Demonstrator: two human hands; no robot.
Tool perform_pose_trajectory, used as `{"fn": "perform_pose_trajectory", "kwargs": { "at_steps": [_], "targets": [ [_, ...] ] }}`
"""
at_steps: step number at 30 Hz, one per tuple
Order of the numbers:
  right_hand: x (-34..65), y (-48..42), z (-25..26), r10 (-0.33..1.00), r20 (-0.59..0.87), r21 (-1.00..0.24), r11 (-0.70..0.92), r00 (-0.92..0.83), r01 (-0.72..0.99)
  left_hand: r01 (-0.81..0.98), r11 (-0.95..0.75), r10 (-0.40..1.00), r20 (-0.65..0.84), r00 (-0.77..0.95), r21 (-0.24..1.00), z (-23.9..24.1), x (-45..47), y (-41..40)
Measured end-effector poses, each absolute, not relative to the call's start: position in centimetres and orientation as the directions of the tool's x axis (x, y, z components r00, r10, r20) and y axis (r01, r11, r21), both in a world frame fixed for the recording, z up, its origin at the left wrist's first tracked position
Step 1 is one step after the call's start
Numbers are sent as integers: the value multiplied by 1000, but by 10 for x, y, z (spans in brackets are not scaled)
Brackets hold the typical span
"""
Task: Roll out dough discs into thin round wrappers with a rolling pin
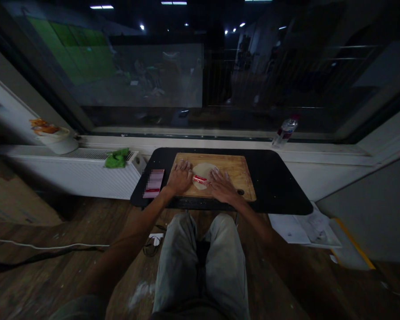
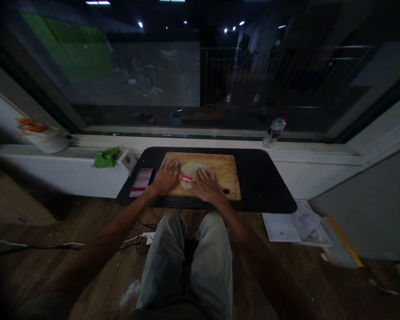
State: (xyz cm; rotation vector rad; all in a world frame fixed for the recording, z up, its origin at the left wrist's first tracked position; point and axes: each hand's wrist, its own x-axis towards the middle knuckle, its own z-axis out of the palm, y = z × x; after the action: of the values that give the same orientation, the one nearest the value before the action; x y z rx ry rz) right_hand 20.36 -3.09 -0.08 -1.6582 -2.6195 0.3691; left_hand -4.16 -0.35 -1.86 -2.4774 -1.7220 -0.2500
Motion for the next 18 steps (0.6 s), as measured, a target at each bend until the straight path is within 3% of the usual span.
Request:
{"fn": "perform_pose_trajectory", "kwargs": {
  "at_steps": [18],
  "targets": [
    [208, -8, -6, 890, -78, -208, 426, -449, 880, 988, -143, 956, 265, 124, 51, -31, -35, -40]
  ]
}}
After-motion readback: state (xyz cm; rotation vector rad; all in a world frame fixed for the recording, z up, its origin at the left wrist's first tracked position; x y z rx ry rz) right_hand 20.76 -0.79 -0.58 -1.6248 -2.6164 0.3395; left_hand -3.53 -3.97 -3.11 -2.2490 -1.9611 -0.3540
